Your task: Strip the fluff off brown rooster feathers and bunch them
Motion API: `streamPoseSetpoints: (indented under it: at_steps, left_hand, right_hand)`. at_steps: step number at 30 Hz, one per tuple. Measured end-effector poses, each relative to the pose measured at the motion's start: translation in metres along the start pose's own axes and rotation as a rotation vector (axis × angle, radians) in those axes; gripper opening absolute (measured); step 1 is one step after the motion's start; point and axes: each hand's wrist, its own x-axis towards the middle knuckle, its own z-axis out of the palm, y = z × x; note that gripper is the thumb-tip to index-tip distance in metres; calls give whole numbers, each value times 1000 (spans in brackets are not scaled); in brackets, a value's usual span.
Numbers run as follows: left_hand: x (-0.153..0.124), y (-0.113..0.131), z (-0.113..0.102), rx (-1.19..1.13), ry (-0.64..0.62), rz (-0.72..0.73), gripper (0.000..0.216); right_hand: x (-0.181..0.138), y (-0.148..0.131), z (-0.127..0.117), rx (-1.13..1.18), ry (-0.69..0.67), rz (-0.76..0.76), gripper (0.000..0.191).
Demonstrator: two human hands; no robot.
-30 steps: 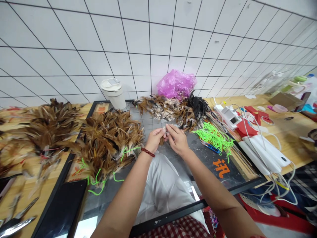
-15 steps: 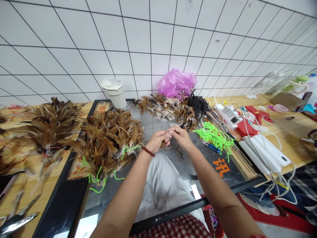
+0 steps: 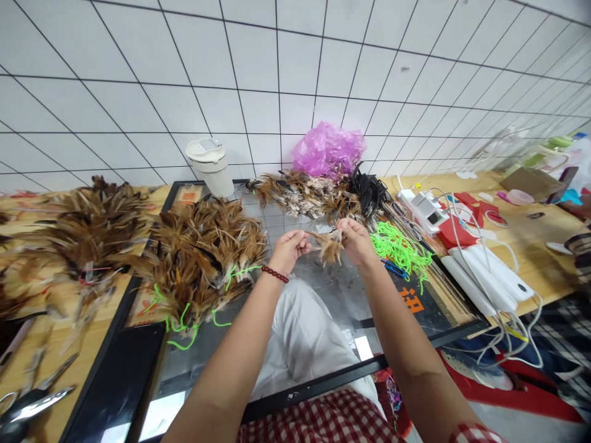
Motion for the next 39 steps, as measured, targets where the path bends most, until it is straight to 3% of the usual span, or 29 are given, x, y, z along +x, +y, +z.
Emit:
streamPoseSetpoints:
  at_steps: [3,5,9,15,22,30,35,39]
  left_hand:
    - [4,4,-2,-152,157,96,24]
    - [4,6,-2,-162,201,171,27]
    - [0,0,7,99,33,142,33]
    - [-3,-17,15,237,-142,14,39]
    - [-6,-10,14,220,-151,-60,39]
    - [-8,-4,14,147,-160,-99,41]
    - [-9,-5,15,184,-221,-124,41]
    - [-8,-5,14,233,-217,-135,40]
  right_hand:
    - [-5,-1,5,0,-141,14,33]
    - [-5,2,9,-53,-160,-25,32]
    - [-2,16,15,-300,-29,-158,24]
    - [-4,31,24,-549,2,-250,23]
    - [-8,33,31,-469,57,-239,23]
    - [-10,29,32,-356,-99,-167,26]
    - [-9,32,30,-270,-36,-181,24]
    - [-8,32,36,-377,15,-231,23]
